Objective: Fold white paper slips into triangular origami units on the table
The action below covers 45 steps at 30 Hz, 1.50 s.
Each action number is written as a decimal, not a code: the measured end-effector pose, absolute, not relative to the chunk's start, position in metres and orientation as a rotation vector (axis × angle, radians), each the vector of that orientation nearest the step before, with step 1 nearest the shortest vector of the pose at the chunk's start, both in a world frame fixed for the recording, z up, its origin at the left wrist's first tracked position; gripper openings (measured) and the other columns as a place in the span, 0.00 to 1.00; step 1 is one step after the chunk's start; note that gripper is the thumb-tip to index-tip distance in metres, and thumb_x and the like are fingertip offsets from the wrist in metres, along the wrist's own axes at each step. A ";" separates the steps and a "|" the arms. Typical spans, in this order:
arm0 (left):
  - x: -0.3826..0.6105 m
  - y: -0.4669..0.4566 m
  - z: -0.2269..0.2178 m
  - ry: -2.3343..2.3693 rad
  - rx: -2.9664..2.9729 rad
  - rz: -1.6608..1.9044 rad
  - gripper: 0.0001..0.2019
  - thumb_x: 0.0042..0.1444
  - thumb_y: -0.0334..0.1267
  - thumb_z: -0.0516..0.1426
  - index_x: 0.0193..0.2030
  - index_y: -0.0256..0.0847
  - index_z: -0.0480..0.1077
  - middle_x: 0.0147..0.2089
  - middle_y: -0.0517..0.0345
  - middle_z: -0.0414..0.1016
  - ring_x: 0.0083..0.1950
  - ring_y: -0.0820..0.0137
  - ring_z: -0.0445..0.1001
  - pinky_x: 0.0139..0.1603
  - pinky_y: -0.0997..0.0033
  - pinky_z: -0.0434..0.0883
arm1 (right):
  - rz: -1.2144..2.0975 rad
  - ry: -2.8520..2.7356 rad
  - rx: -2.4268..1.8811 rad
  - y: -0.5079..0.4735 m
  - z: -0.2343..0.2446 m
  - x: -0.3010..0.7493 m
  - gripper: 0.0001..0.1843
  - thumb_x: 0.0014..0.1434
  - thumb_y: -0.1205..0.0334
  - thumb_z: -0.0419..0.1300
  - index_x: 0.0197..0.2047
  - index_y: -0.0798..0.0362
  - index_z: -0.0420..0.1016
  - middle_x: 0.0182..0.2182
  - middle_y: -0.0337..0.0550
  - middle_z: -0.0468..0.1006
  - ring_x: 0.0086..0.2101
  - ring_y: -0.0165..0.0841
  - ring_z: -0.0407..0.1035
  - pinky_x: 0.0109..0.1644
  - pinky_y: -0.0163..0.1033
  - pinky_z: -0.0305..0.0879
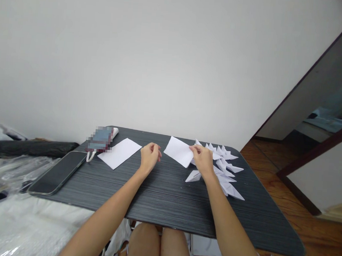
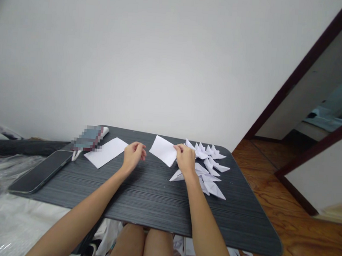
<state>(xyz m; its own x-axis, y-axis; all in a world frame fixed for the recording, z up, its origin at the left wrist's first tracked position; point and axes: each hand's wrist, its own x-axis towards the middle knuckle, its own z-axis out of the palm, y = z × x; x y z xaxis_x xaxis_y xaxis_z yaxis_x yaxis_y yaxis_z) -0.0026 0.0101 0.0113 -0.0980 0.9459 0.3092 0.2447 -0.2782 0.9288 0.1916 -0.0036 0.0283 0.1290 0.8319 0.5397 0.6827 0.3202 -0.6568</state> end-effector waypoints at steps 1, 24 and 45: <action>-0.006 0.009 0.017 1.457 1.647 1.574 0.11 0.53 0.36 0.44 0.30 0.34 0.65 0.19 0.58 0.68 0.21 0.73 0.68 0.24 0.74 0.65 | 0.188 -1.630 -1.412 -0.005 0.029 0.191 0.14 0.52 0.58 0.50 0.27 0.55 0.74 0.22 0.44 0.75 0.25 0.33 0.66 0.31 0.36 0.58; -0.016 0.045 0.053 1.857 2.427 1.228 0.21 0.55 0.45 0.45 0.17 0.37 0.65 0.19 0.51 0.67 0.24 0.68 0.67 0.26 0.72 0.55 | 0.539 -1.787 -1.208 -0.009 0.034 0.176 0.14 0.52 0.59 0.50 0.24 0.55 0.72 0.16 0.37 0.68 0.19 0.27 0.60 0.22 0.31 0.52; 0.024 0.039 0.041 0.953 1.637 1.267 0.15 0.44 0.43 0.57 0.31 0.29 0.71 0.28 0.51 0.75 0.25 0.71 0.71 0.22 0.78 0.65 | 1.077 -1.197 -0.941 0.000 0.021 0.162 0.22 0.43 0.56 0.60 0.41 0.59 0.71 0.28 0.46 0.77 0.24 0.34 0.69 0.22 0.36 0.66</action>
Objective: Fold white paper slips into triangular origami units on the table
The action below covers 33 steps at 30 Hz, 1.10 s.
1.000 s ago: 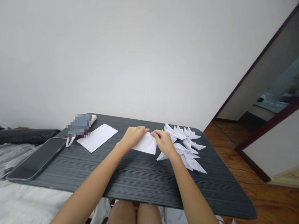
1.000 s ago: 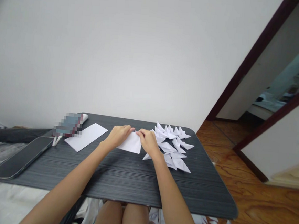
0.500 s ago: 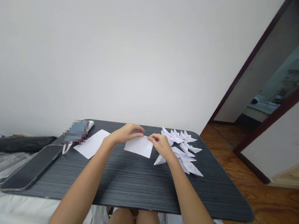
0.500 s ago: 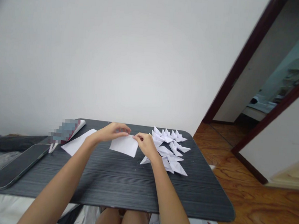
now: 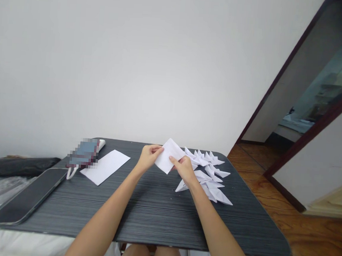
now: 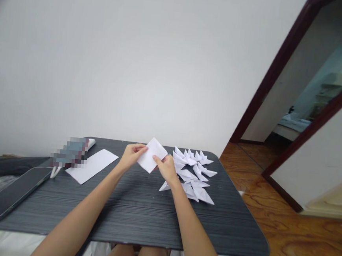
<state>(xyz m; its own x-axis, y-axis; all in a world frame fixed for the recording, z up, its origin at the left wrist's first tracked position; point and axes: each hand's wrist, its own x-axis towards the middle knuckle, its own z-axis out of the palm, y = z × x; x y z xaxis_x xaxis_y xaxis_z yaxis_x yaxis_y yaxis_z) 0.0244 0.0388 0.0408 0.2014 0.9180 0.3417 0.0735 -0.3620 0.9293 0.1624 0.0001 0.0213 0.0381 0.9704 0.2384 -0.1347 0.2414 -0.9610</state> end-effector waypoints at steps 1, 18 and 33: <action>0.024 0.037 0.039 0.941 1.620 1.266 0.15 0.44 0.43 0.56 0.31 0.29 0.70 0.26 0.52 0.74 0.23 0.72 0.71 0.20 0.78 0.64 | 1.097 -1.236 -0.935 -0.001 0.022 0.162 0.21 0.44 0.57 0.59 0.42 0.59 0.71 0.26 0.45 0.77 0.21 0.33 0.69 0.19 0.36 0.65; 0.014 0.029 0.037 0.687 1.331 0.959 0.15 0.49 0.39 0.55 0.36 0.24 0.68 0.24 0.46 0.74 0.25 0.67 0.74 0.24 0.76 0.71 | 0.609 -1.555 -0.930 -0.005 0.022 0.174 0.21 0.45 0.74 0.48 0.38 0.51 0.75 0.25 0.40 0.70 0.23 0.26 0.60 0.23 0.30 0.53; 0.014 0.024 0.041 0.681 1.404 0.909 0.16 0.49 0.38 0.55 0.39 0.25 0.68 0.29 0.45 0.75 0.28 0.67 0.75 0.30 0.73 0.73 | 0.501 -1.646 -0.937 -0.004 0.020 0.177 0.21 0.47 0.76 0.48 0.38 0.50 0.75 0.26 0.40 0.70 0.27 0.27 0.61 0.28 0.32 0.54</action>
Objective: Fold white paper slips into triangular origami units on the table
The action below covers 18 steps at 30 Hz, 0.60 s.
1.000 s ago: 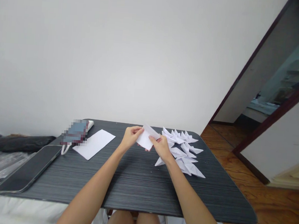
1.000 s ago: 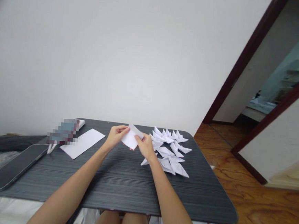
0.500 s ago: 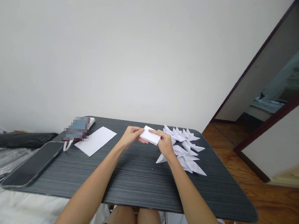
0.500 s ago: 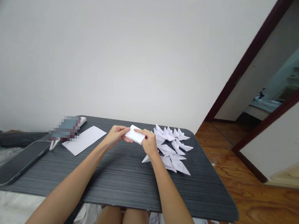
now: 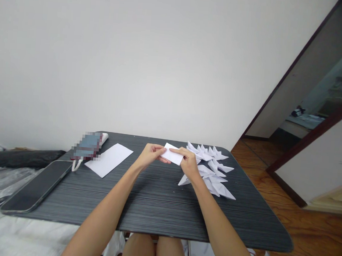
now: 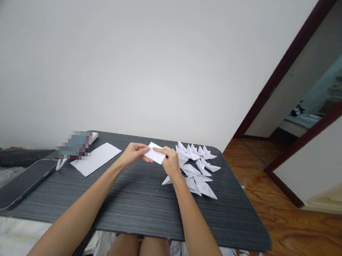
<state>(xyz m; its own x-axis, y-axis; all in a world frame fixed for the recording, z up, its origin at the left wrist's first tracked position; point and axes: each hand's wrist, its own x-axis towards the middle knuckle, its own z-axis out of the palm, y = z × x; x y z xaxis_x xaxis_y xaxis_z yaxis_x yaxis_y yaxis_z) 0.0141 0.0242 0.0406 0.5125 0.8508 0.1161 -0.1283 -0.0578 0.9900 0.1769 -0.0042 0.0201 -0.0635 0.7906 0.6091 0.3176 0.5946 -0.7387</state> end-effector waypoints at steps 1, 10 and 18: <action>0.014 0.024 0.041 0.675 1.414 0.905 0.16 0.49 0.38 0.56 0.39 0.25 0.68 0.29 0.45 0.75 0.28 0.68 0.75 0.30 0.73 0.73 | 0.493 -1.652 -0.943 -0.004 0.020 0.177 0.21 0.46 0.76 0.48 0.38 0.50 0.75 0.27 0.40 0.70 0.27 0.27 0.61 0.29 0.32 0.55; 0.011 0.021 0.048 0.701 1.584 0.932 0.17 0.47 0.40 0.56 0.39 0.25 0.69 0.29 0.45 0.75 0.26 0.68 0.74 0.28 0.72 0.72 | 0.918 -1.425 -0.832 0.004 0.027 0.192 0.19 0.50 0.67 0.47 0.44 0.52 0.71 0.37 0.44 0.75 0.38 0.32 0.68 0.42 0.38 0.60; 0.015 0.017 0.038 0.709 1.845 0.764 0.11 0.48 0.39 0.53 0.31 0.32 0.70 0.26 0.53 0.74 0.24 0.69 0.74 0.25 0.75 0.69 | 0.814 -1.496 -1.072 -0.002 0.027 0.174 0.12 0.46 0.57 0.58 0.28 0.57 0.75 0.27 0.45 0.75 0.29 0.32 0.67 0.31 0.35 0.62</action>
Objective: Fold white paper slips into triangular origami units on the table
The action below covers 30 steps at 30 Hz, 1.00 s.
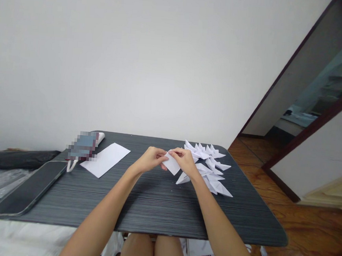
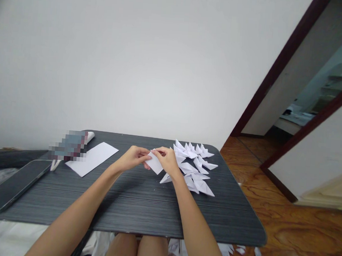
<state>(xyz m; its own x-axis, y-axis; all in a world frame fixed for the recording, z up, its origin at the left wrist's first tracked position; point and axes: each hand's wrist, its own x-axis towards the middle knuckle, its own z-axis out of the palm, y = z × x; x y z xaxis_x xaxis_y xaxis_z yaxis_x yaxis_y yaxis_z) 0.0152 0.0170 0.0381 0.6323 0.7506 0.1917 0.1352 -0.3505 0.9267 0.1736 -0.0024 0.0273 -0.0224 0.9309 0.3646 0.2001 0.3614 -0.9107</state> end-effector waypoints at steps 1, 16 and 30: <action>0.016 0.016 0.038 0.703 1.865 0.750 0.10 0.48 0.39 0.53 0.31 0.32 0.70 0.25 0.53 0.74 0.24 0.69 0.73 0.25 0.75 0.69 | 0.817 -1.496 -1.058 -0.002 0.027 0.172 0.11 0.45 0.57 0.58 0.26 0.57 0.75 0.26 0.44 0.75 0.28 0.31 0.67 0.31 0.34 0.61; 0.007 0.019 0.046 0.677 1.784 0.772 0.12 0.49 0.37 0.54 0.33 0.28 0.70 0.21 0.50 0.73 0.21 0.72 0.71 0.22 0.76 0.67 | 0.892 -1.522 -1.143 -0.002 0.027 0.182 0.12 0.46 0.56 0.56 0.23 0.58 0.72 0.18 0.40 0.71 0.19 0.27 0.62 0.20 0.31 0.54; -0.004 0.027 0.051 0.823 1.615 1.019 0.12 0.47 0.38 0.56 0.32 0.26 0.68 0.17 0.53 0.71 0.18 0.72 0.70 0.19 0.77 0.66 | 0.528 -1.587 -1.273 0.003 0.027 0.195 0.23 0.49 0.50 0.53 0.11 0.56 0.60 0.10 0.35 0.60 0.17 0.24 0.56 0.22 0.32 0.52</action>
